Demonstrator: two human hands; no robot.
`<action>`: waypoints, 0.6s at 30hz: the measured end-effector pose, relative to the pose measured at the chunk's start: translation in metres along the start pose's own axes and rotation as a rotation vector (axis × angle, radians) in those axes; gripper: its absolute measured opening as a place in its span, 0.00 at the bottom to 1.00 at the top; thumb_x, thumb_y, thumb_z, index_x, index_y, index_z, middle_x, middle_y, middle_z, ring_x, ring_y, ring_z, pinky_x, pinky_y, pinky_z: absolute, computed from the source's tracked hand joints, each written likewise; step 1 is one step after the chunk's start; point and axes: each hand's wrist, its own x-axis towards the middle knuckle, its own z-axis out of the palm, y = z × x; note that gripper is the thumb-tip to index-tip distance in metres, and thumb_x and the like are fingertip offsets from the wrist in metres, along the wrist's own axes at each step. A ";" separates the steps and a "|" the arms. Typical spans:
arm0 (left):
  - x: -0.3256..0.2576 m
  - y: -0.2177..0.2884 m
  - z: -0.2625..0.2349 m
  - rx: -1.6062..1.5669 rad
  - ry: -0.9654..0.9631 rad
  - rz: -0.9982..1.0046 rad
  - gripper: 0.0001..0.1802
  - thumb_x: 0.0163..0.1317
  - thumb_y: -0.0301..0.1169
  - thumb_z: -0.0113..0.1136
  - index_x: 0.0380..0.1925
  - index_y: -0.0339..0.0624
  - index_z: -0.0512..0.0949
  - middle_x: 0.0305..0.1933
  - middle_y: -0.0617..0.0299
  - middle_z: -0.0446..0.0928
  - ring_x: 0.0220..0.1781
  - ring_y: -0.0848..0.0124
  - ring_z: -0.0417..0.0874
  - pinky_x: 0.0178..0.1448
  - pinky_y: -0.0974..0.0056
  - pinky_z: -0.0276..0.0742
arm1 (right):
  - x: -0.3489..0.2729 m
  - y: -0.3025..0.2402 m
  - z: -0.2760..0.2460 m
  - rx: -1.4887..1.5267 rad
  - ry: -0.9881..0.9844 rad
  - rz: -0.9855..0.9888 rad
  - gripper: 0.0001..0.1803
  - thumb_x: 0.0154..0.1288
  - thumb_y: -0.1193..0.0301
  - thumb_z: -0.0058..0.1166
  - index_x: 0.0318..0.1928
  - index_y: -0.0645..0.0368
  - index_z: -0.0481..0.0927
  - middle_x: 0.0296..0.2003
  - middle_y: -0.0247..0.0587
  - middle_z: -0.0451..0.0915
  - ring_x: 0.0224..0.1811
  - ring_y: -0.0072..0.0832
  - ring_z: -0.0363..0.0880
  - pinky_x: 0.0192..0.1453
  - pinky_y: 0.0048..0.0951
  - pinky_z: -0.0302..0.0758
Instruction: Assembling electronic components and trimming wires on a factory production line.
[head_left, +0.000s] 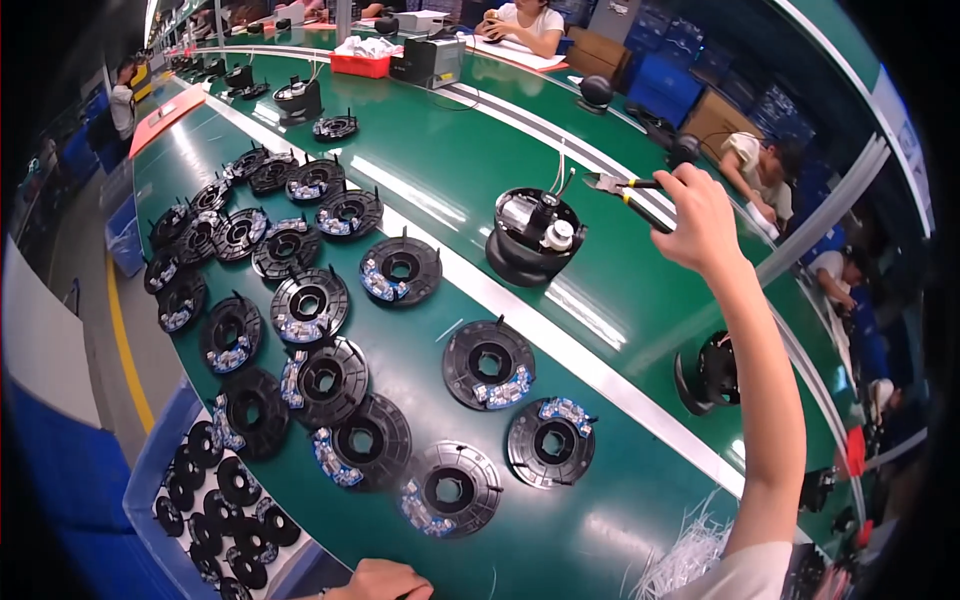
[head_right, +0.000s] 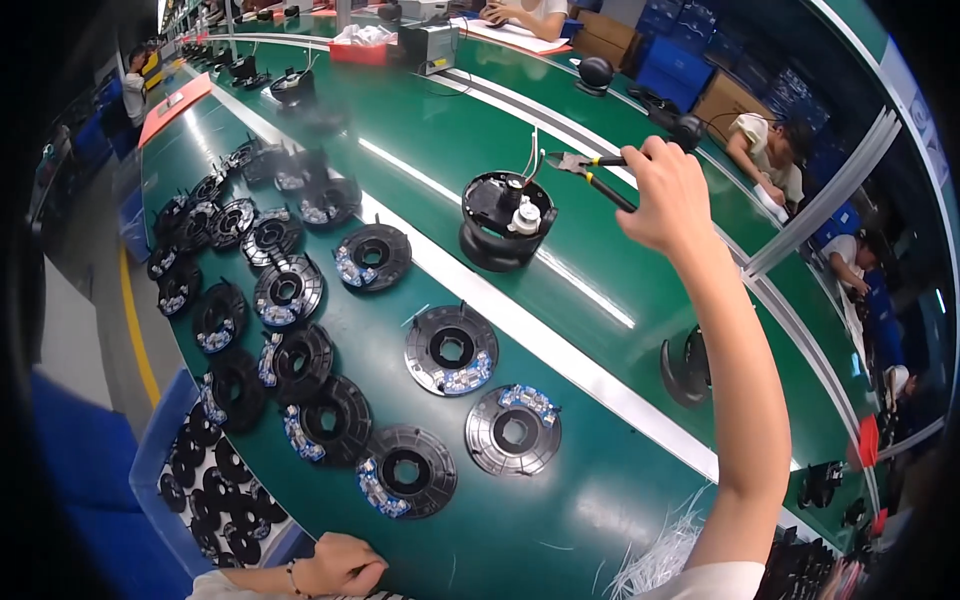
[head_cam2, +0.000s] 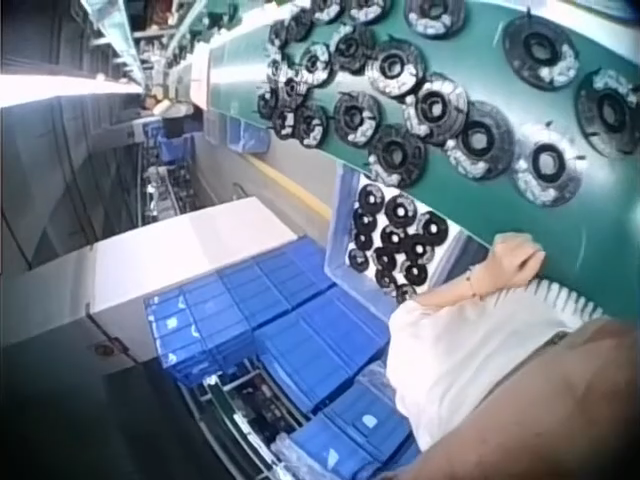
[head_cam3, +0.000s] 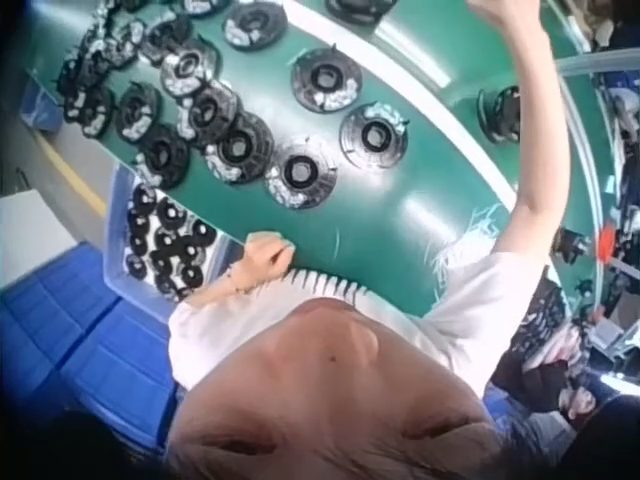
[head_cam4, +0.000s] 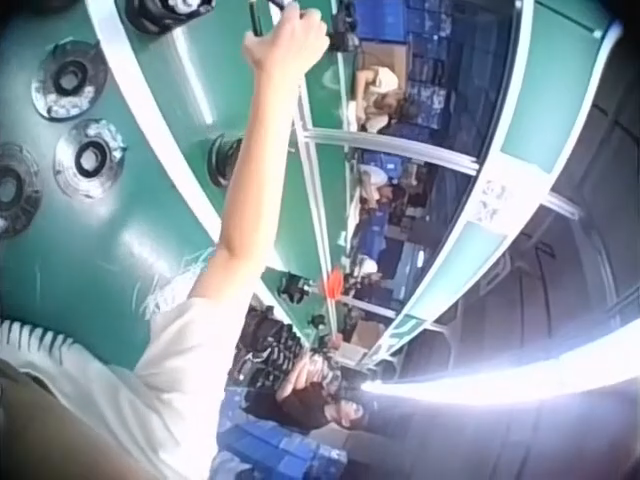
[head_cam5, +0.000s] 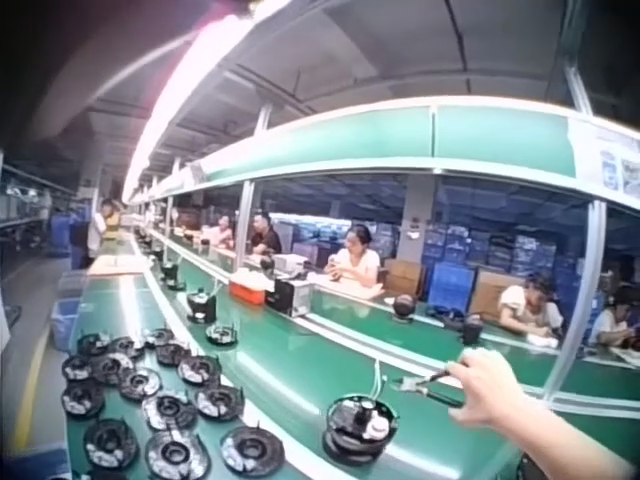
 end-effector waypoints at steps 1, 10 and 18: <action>-0.002 -0.004 0.001 -0.024 0.025 0.010 0.03 0.42 0.24 0.59 0.16 0.38 0.75 0.16 0.55 0.72 0.18 0.59 0.75 0.23 0.62 0.70 | 0.009 -0.001 0.007 -0.012 -0.020 -0.005 0.27 0.29 0.71 0.59 0.40 0.59 0.75 0.32 0.41 0.69 0.37 0.36 0.68 0.38 0.32 0.65; 0.001 -0.008 -0.004 -0.122 0.073 0.010 0.04 0.42 0.23 0.58 0.15 0.38 0.73 0.14 0.58 0.68 0.14 0.63 0.70 0.19 0.63 0.66 | 0.023 0.003 0.050 0.084 -0.285 -0.145 0.29 0.27 0.70 0.60 0.40 0.59 0.75 0.33 0.41 0.69 0.40 0.36 0.68 0.44 0.30 0.65; 0.000 -0.011 -0.010 -0.228 0.078 -0.063 0.04 0.43 0.23 0.59 0.16 0.38 0.74 0.14 0.58 0.69 0.14 0.63 0.70 0.19 0.63 0.66 | 0.022 -0.002 0.052 0.085 -0.348 -0.163 0.28 0.28 0.71 0.59 0.40 0.59 0.76 0.34 0.42 0.69 0.40 0.36 0.69 0.45 0.32 0.67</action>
